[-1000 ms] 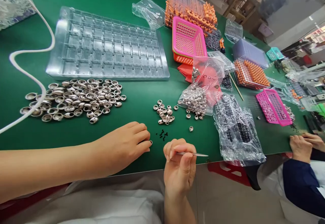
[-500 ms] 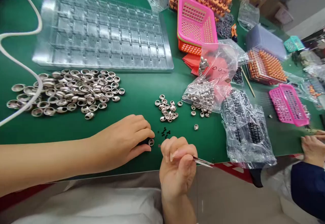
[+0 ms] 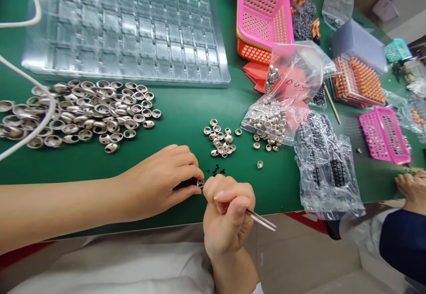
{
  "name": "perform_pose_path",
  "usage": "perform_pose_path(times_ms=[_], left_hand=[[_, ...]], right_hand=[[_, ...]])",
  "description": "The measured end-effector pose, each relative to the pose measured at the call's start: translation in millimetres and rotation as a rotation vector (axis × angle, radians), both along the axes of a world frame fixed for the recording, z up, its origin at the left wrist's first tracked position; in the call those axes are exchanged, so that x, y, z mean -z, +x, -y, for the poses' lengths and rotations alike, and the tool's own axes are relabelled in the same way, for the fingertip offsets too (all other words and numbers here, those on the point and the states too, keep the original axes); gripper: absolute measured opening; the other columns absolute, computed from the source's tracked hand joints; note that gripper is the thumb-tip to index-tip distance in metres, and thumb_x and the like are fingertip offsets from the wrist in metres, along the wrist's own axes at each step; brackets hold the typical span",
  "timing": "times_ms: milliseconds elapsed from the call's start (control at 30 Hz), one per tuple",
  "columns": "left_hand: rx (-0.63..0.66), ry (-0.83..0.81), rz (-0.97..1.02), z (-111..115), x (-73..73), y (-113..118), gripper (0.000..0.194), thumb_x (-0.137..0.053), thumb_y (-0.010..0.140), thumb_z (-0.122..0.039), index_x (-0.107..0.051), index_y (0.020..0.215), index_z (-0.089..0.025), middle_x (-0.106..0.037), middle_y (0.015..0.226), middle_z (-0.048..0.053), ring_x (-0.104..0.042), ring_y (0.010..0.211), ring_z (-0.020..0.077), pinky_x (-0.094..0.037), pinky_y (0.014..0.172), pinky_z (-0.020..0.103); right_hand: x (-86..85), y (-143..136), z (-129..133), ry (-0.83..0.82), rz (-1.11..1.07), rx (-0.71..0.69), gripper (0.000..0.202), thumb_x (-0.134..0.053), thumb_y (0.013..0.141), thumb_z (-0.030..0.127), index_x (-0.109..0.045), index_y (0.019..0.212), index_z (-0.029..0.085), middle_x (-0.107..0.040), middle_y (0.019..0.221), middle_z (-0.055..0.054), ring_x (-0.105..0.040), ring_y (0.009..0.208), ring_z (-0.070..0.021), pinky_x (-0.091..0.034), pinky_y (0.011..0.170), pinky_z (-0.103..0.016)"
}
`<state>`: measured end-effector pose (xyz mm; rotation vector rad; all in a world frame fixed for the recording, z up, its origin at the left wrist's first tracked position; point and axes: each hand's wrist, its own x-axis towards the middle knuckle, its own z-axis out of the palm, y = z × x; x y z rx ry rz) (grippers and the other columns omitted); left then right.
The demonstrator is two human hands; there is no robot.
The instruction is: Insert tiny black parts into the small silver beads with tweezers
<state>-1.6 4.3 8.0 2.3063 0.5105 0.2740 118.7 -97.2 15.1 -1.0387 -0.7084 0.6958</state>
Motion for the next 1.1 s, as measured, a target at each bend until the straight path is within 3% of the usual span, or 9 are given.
perform_pose_path(times_ms=[1100], left_hand=[[-0.001,0.016,-0.011,1,-0.6,1,0.013,-0.063,0.093,-0.02,-0.075,0.089,-0.015,-0.069,0.089,0.006,-0.057,0.087,0.0224,-0.04,0.076,0.037]], right_hand=[[3.7,-4,-11,-0.096,0.061,0.0,0.045,-0.043,0.105,0.045,-0.045,0.066,0.021,-0.031,0.056,0.007,-0.034,0.047,-0.0085,-0.03,0.05,-0.026]])
